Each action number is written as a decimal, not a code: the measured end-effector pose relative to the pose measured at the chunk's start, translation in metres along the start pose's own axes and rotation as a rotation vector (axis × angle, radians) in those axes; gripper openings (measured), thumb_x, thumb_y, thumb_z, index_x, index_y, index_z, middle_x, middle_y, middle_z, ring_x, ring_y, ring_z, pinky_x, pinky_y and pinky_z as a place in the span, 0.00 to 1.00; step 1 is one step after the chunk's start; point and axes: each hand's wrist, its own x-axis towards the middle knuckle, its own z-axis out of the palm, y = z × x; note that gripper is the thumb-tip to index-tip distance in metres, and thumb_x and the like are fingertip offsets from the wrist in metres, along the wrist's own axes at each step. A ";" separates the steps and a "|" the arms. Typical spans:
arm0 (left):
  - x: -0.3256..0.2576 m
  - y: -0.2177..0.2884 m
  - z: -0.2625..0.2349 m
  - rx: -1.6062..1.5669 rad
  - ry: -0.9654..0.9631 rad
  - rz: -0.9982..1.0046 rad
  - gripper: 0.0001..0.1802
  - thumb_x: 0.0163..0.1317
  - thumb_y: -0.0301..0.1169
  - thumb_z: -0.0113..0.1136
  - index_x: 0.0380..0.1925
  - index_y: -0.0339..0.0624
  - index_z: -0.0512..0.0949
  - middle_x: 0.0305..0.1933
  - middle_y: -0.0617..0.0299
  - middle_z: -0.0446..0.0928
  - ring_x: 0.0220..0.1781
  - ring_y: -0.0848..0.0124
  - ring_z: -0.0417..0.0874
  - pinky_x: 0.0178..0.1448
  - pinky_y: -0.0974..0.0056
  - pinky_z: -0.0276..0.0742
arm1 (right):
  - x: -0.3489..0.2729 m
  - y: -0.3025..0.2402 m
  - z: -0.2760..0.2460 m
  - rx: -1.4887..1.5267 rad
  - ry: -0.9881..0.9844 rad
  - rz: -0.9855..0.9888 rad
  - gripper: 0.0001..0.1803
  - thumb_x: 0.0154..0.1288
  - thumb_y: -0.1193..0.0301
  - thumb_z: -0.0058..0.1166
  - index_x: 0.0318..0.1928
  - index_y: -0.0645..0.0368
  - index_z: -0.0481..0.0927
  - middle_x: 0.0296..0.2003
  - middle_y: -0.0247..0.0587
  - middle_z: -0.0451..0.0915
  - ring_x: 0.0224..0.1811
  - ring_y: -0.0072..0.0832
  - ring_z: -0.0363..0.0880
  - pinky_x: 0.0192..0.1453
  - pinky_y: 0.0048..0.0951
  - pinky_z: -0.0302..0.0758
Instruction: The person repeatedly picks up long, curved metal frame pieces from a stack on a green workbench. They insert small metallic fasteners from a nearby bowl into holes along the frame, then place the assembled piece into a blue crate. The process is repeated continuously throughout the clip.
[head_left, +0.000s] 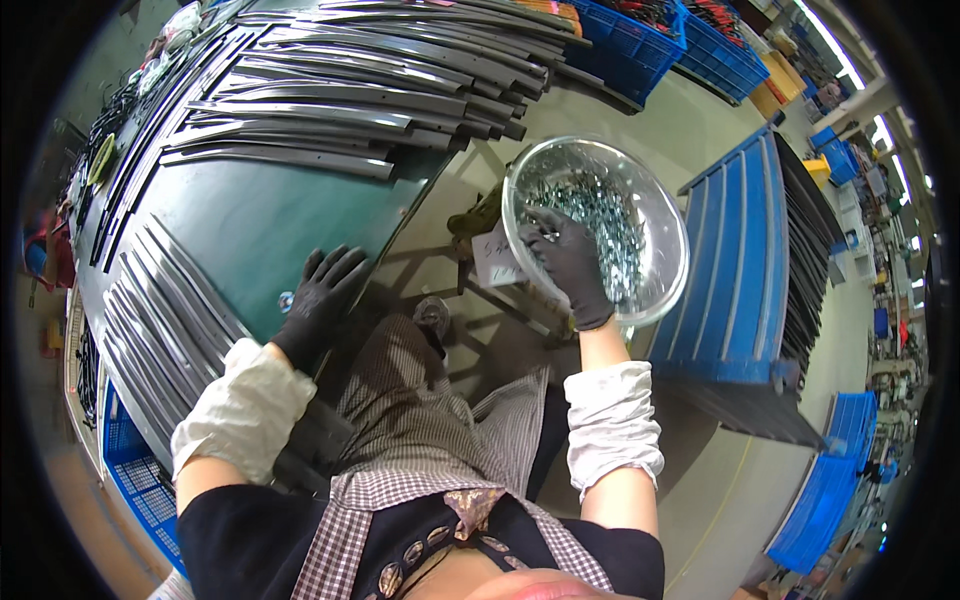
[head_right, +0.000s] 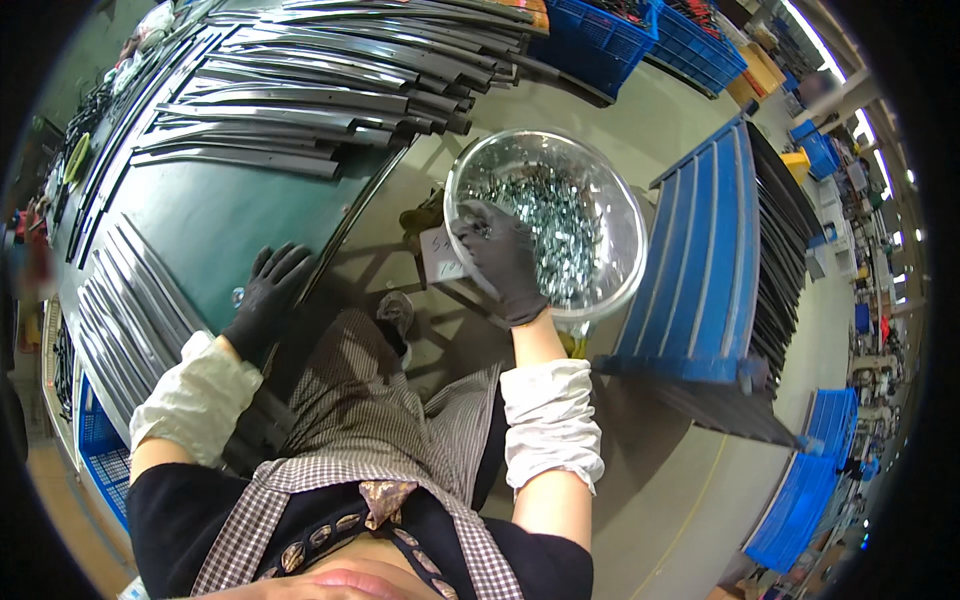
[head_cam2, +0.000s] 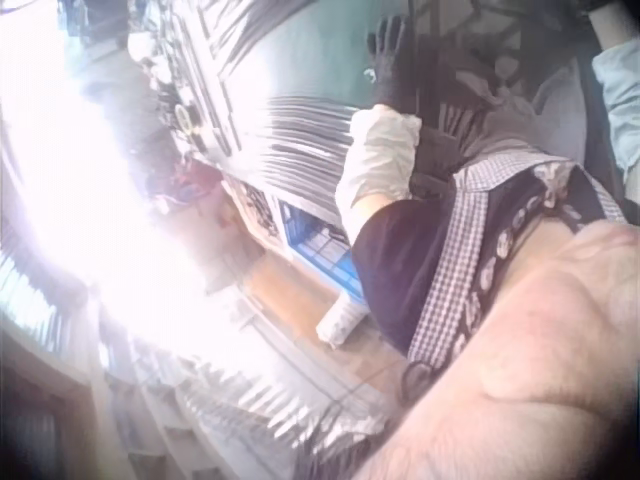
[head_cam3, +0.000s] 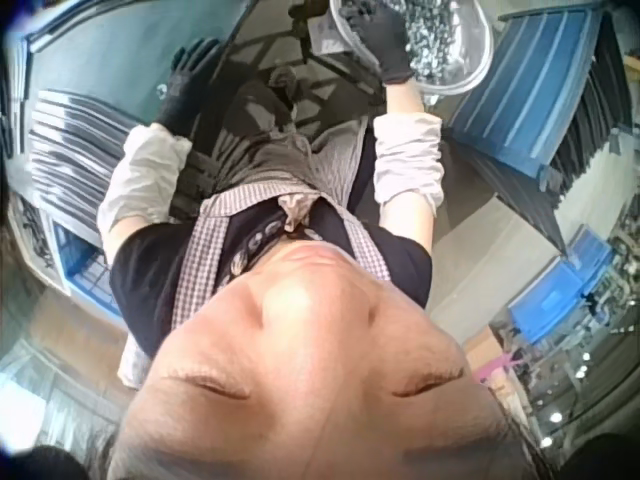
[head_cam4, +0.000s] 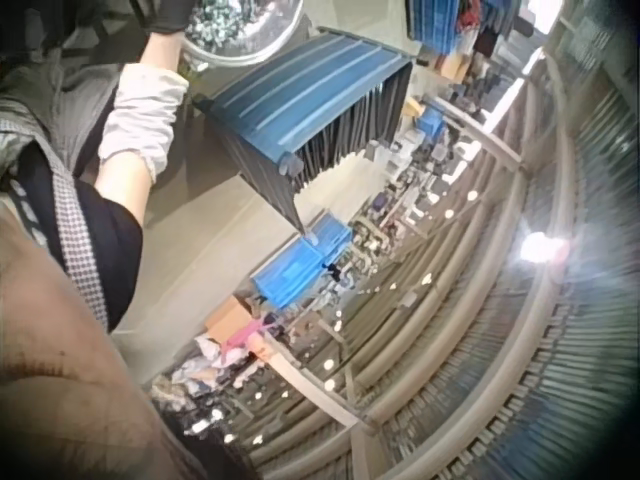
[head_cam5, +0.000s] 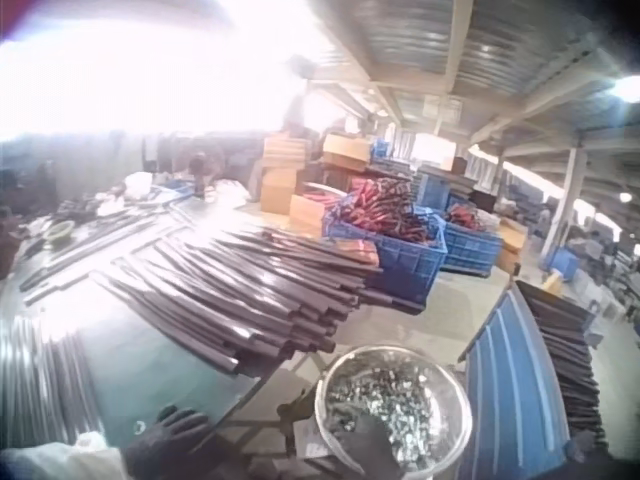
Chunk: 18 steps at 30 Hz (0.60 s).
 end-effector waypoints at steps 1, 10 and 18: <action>0.002 0.000 0.001 0.014 -0.002 -0.009 0.31 0.58 0.37 0.61 0.64 0.45 0.72 0.69 0.52 0.70 0.74 0.50 0.66 0.78 0.41 0.50 | 0.023 -0.005 0.000 -0.094 -0.026 -0.019 0.21 0.63 0.65 0.64 0.53 0.62 0.83 0.39 0.47 0.86 0.41 0.31 0.84 0.50 0.30 0.78; 0.020 0.005 -0.016 -0.040 -0.138 -0.064 0.29 0.51 0.36 0.65 0.55 0.40 0.77 0.64 0.50 0.73 0.71 0.49 0.70 0.79 0.40 0.50 | 0.162 0.027 0.054 -0.659 -0.175 -0.261 0.32 0.58 0.64 0.64 0.63 0.54 0.72 0.45 0.48 0.80 0.43 0.48 0.84 0.43 0.44 0.82; 0.028 0.007 -0.019 -0.096 -0.121 -0.131 0.25 0.52 0.33 0.63 0.53 0.45 0.79 0.61 0.54 0.77 0.68 0.53 0.74 0.79 0.39 0.52 | 0.186 0.009 0.052 -0.838 -0.350 -0.268 0.19 0.58 0.66 0.62 0.47 0.55 0.72 0.41 0.44 0.75 0.34 0.40 0.85 0.35 0.40 0.82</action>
